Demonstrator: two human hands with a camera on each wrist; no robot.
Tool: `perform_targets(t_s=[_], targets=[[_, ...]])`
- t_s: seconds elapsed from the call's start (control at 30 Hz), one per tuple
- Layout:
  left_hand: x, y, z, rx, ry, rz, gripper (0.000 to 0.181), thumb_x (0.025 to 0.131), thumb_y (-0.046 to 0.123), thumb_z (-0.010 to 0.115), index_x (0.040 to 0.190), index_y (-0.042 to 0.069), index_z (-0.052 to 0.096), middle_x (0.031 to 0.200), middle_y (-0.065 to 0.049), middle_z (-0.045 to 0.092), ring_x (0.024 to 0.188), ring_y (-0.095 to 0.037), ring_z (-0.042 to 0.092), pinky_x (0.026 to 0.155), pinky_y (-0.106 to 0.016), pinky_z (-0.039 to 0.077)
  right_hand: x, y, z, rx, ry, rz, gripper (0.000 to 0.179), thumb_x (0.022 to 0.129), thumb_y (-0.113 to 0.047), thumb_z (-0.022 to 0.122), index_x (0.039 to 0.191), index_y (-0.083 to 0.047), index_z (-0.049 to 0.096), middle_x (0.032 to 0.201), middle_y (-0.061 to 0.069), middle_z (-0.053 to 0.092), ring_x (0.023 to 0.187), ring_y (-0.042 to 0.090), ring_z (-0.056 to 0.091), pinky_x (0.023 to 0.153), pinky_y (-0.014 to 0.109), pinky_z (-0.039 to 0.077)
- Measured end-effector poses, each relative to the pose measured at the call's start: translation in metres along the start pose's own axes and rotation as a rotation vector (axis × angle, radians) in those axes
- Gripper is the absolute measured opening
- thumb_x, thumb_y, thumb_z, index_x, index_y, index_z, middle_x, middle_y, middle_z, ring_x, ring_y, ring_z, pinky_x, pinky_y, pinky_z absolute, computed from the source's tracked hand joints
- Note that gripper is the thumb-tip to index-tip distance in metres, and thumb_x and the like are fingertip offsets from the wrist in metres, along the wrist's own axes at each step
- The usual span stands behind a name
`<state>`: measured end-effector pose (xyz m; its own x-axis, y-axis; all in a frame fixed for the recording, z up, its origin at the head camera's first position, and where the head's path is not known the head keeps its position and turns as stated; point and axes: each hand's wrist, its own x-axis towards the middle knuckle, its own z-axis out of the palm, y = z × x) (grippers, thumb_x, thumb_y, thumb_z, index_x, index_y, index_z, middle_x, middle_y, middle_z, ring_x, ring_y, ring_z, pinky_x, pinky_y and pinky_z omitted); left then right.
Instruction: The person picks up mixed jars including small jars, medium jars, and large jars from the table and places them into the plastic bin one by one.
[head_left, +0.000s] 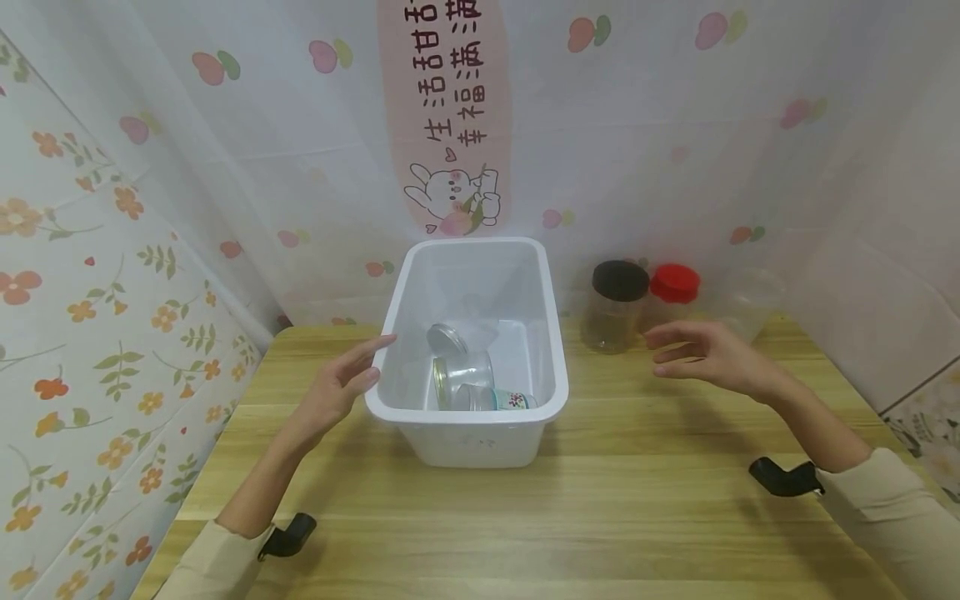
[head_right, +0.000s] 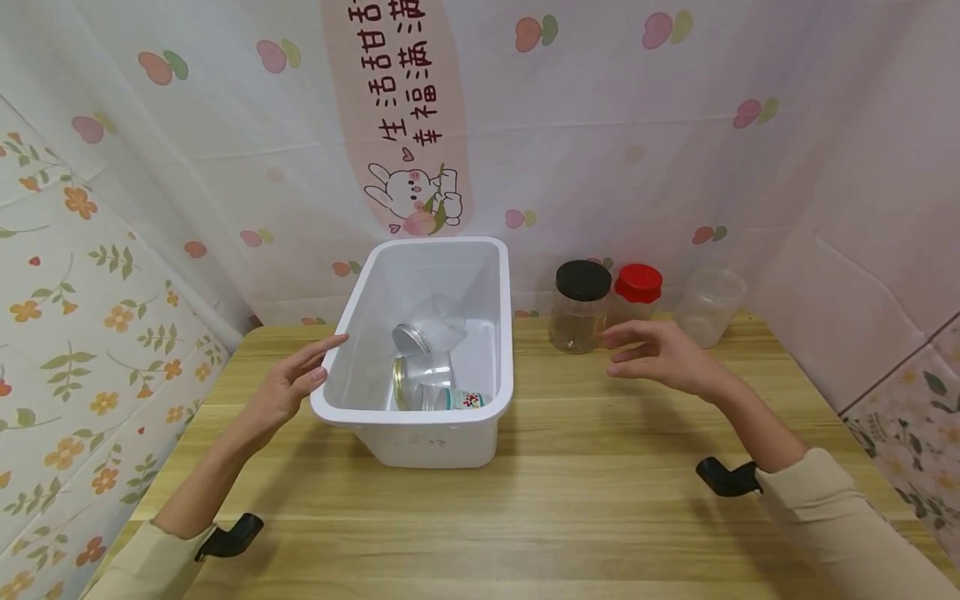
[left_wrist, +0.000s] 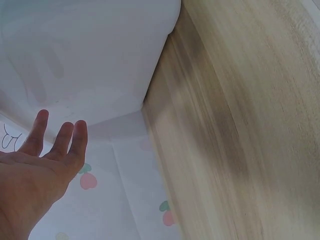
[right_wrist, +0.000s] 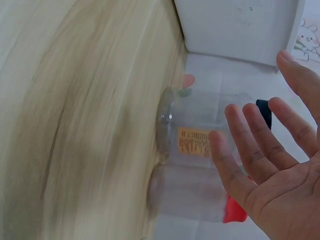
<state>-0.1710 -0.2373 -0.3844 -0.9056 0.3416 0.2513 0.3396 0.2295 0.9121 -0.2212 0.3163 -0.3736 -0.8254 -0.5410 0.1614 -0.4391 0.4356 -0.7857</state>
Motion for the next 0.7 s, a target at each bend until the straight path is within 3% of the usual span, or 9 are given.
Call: perform_targets(t_s=[0.27,0.7], targets=[[0.001,0.0,0.0,-0.001,-0.008,-0.011,0.046,0.106,0.009,0.052,0.152,0.008,0.047,0.153,-0.014,0.044,0.137,-0.035,0.043,0.098,-0.028,0.044,-0.007,0.011,-0.006,0.034,-0.002,0.002,0.046,0.09,-0.001,0.076,0.133,0.002,0.06,0.127,0.019,0.062,0.106,0.019,0.068,0.08,0.031,0.056],[0.002,0.002,0.001,-0.021,-0.004,-0.006,0.046,0.105,0.007,0.053,0.15,0.004,0.047,0.153,-0.015,0.044,0.137,-0.036,0.043,0.098,-0.028,0.044,-0.018,0.026,-0.015,0.003,0.026,0.05,0.045,0.09,-0.003,0.077,0.132,0.004,0.061,0.125,0.019,0.063,0.106,0.024,0.068,0.081,0.028,0.055]])
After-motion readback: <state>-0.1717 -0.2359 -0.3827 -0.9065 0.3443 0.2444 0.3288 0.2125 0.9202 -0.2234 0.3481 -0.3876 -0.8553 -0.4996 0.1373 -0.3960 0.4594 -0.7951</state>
